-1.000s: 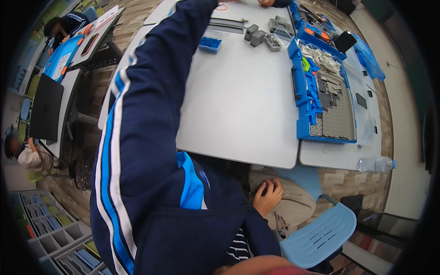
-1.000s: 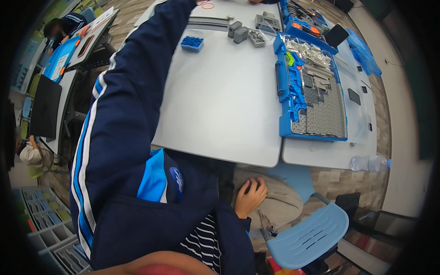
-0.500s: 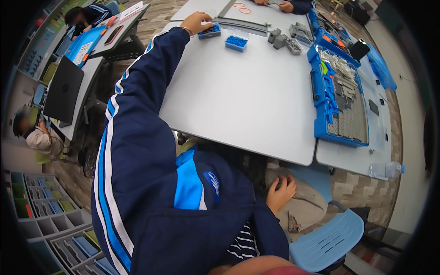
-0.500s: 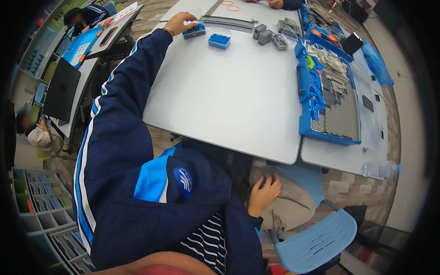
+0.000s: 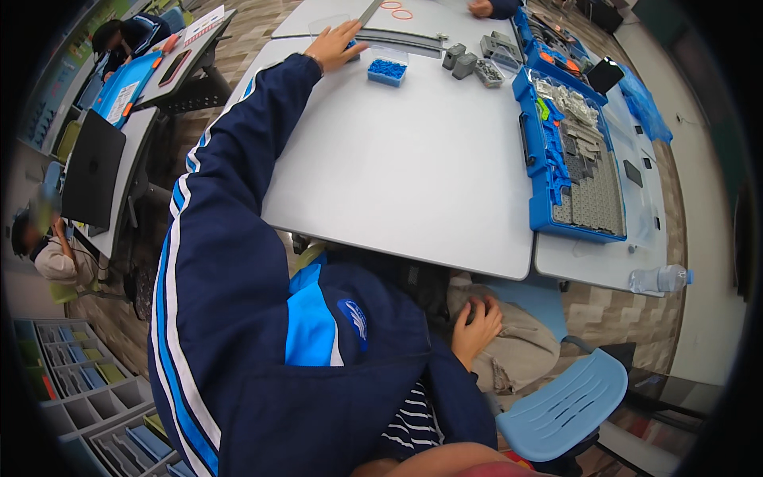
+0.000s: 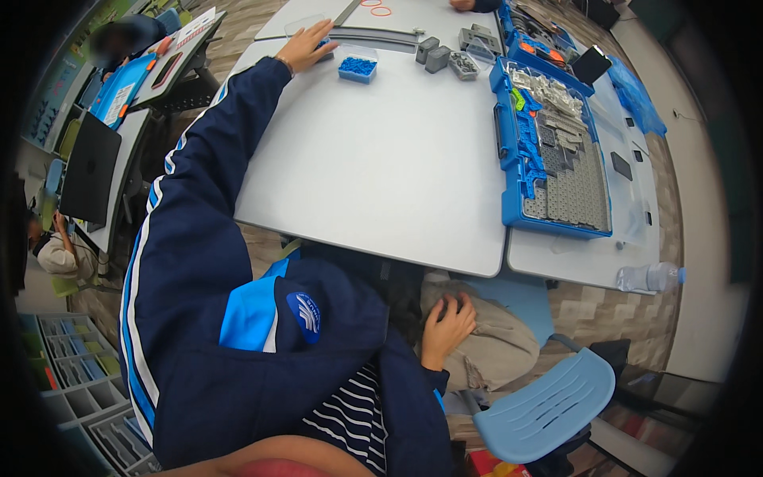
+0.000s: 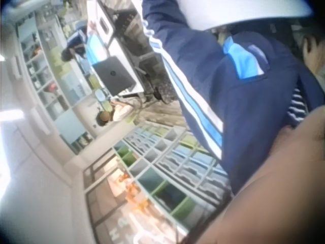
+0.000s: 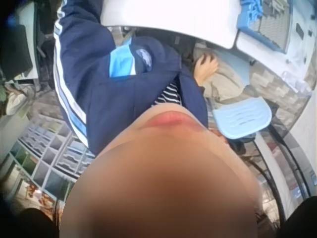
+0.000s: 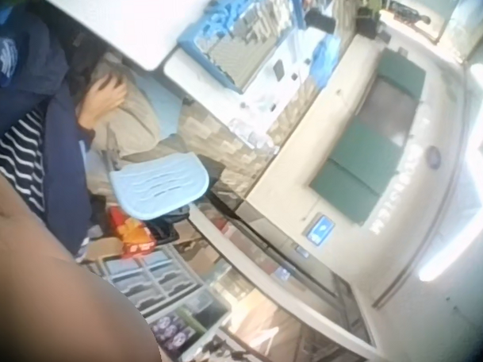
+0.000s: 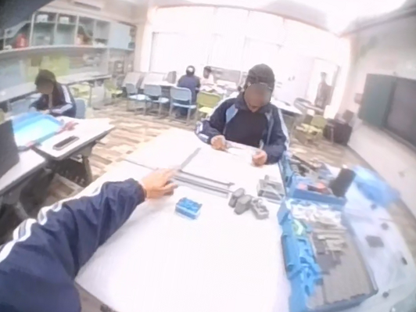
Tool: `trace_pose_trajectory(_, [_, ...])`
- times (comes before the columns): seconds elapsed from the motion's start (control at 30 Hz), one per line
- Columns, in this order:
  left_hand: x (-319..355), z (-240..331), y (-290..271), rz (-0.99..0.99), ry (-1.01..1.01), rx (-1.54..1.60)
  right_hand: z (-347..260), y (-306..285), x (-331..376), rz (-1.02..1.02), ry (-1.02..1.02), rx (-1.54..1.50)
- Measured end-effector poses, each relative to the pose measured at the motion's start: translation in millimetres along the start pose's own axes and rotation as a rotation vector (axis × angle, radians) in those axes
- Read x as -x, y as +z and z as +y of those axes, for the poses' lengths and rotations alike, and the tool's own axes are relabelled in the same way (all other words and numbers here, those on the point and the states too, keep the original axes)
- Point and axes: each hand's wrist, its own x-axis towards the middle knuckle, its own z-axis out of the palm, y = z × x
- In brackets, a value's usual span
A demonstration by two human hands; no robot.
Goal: The person sorts blue plastic pieces from a container, then uses pliers to cut a long gray strip and attaches a blue gear to it. The person handles small parts and tools on a white table.
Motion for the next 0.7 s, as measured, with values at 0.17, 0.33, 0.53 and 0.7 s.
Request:
trace_pose_trajectory(0.17, [-129.8,21.3,38.4,0.174,0.182,0.448,-1.9,2.9,-2.3,0.001,-0.041,0.064])
trace_pose_trajectory(0.33, [-214.7,77.2,63.6,-0.374,0.127,0.224,-2.6,3.0,-2.3,-0.033,-0.026,0.106])
trace_pose_trajectory(0.53, [-234.5,116.6,89.2,-0.472,0.168,0.178,-2.9,3.8,-4.7,-0.032,-0.012,0.106])
trace_pose_trajectory(0.7, [-238.8,110.2,103.3,-0.486,0.207,0.052,-2.8,5.2,-5.2,-0.052,0.001,0.114])
